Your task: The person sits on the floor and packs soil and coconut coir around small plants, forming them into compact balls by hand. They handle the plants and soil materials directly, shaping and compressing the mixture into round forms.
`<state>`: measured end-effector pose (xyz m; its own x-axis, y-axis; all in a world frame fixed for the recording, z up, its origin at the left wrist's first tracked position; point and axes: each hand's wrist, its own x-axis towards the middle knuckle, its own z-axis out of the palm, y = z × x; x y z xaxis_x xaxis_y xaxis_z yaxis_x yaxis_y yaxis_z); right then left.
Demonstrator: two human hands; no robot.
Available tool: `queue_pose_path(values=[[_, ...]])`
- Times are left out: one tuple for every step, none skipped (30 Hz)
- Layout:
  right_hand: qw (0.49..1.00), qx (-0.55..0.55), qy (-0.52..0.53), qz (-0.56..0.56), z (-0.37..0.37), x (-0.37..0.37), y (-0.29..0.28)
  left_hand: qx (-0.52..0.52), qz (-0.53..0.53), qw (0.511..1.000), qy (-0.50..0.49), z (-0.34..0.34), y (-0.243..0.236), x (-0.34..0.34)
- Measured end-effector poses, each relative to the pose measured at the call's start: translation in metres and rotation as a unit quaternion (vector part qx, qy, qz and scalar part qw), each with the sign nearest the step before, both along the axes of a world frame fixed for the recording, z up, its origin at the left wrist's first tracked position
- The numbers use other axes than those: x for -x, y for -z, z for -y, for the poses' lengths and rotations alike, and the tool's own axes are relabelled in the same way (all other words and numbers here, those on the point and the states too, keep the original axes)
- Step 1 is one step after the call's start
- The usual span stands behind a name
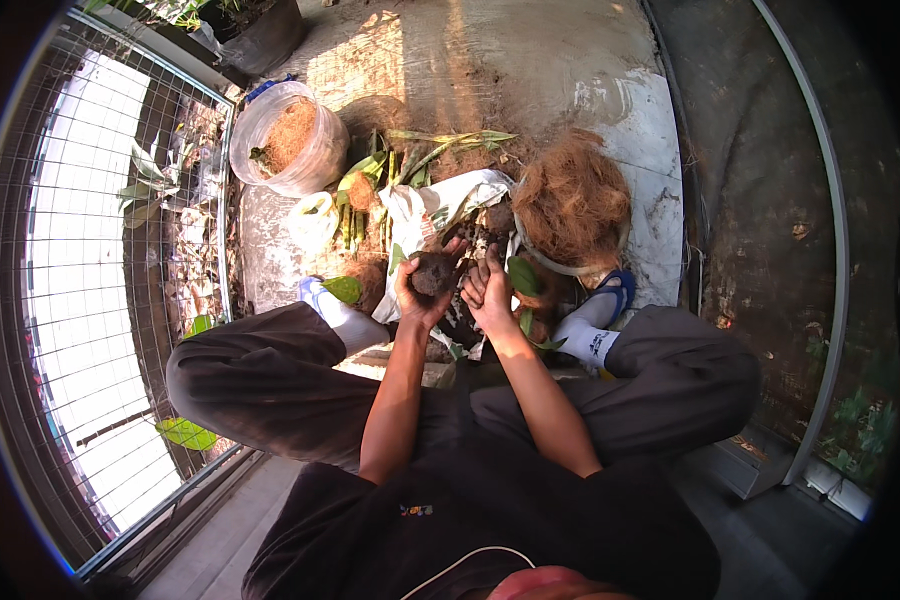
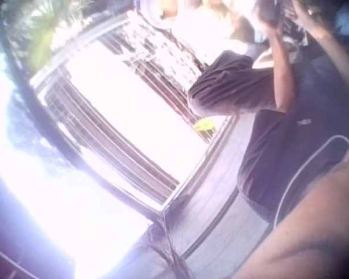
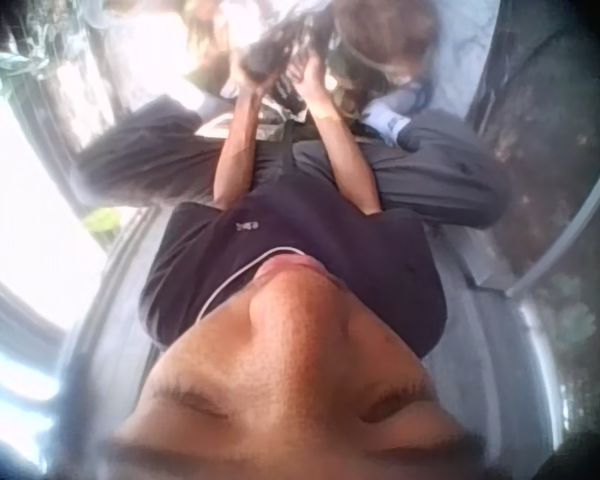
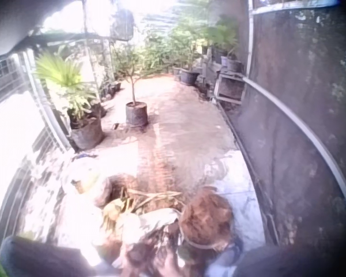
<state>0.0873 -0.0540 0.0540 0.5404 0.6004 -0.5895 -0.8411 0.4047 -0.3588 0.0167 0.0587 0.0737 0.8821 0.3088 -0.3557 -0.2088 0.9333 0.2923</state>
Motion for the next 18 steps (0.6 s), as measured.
queue_pose_path(values=[[1.000,0.003,0.025,-0.011,0.001,-0.003,0.001,-0.006,0.016,1.000,0.009,0.001,0.002,0.000],[0.998,0.009,0.051,-0.026,0.003,-0.005,0.002,-0.027,0.022,0.999,0.036,-0.001,0.004,0.000],[0.996,0.014,0.077,-0.042,0.003,-0.006,0.003,-0.063,-0.017,0.996,0.064,-0.002,0.006,0.001],[0.992,0.010,0.108,-0.060,0.006,-0.006,0.005,-0.088,-0.044,0.991,0.092,-0.002,0.008,0.001],[0.989,0.018,0.128,-0.078,0.004,-0.005,0.008,-0.106,-0.088,0.984,0.117,-0.002,0.009,0.003],[0.980,0.044,0.160,-0.109,0.001,-0.003,0.013,-0.079,-0.132,0.983,0.102,0.001,0.013,-0.002],[0.970,0.065,0.188,-0.139,-0.003,-0.003,0.018,-0.134,-0.142,0.976,0.092,0.006,0.015,-0.003],[0.979,0.071,0.175,-0.078,0.000,0.004,0.021,-0.184,-0.187,0.962,0.082,0.013,0.016,-0.003],[0.983,0.068,0.167,-0.039,-0.001,0.006,0.025,-0.230,-0.231,0.943,0.071,0.019,0.016,-0.003],[0.983,0.087,0.158,-0.022,-0.002,0.008,0.030,-0.292,-0.240,0.923,0.075,0.022,0.015,-0.004],[0.982,0.109,0.153,-0.004,-0.003,0.011,0.033,-0.332,-0.238,0.909,0.082,0.026,0.014,-0.005],[0.982,0.103,0.155,0.019,-0.003,0.014,0.037,-0.368,-0.246,0.892,0.089,0.033,0.012,-0.006],[0.980,0.138,0.132,0.061,-0.004,0.017,0.039,-0.409,-0.235,0.878,0.081,0.040,0.011,-0.008],[0.972,0.170,0.114,0.118,-0.004,0.021,0.041,-0.437,-0.239,0.866,0.034,0.048,0.010,-0.011],[0.963,0.208,0.085,0.148,-0.005,0.024,0.043,-0.465,-0.268,0.844,0.004,0.053,0.009,-0.013],[0.967,0.171,0.073,0.174,-0.002,0.029,0.043,-0.492,-0.289,0.821,-0.025,0.056,0.008,-0.014],[0.968,0.156,0.062,0.184,-0.003,0.029,0.044,-0.507,-0.322,0.799,-0.040,0.059,0.008,-0.015],[0.972,0.159,0.034,0.169,-0.004,0.030,0.045,-0.495,-0.339,0.796,-0.079,0.063,0.008,-0.015]])
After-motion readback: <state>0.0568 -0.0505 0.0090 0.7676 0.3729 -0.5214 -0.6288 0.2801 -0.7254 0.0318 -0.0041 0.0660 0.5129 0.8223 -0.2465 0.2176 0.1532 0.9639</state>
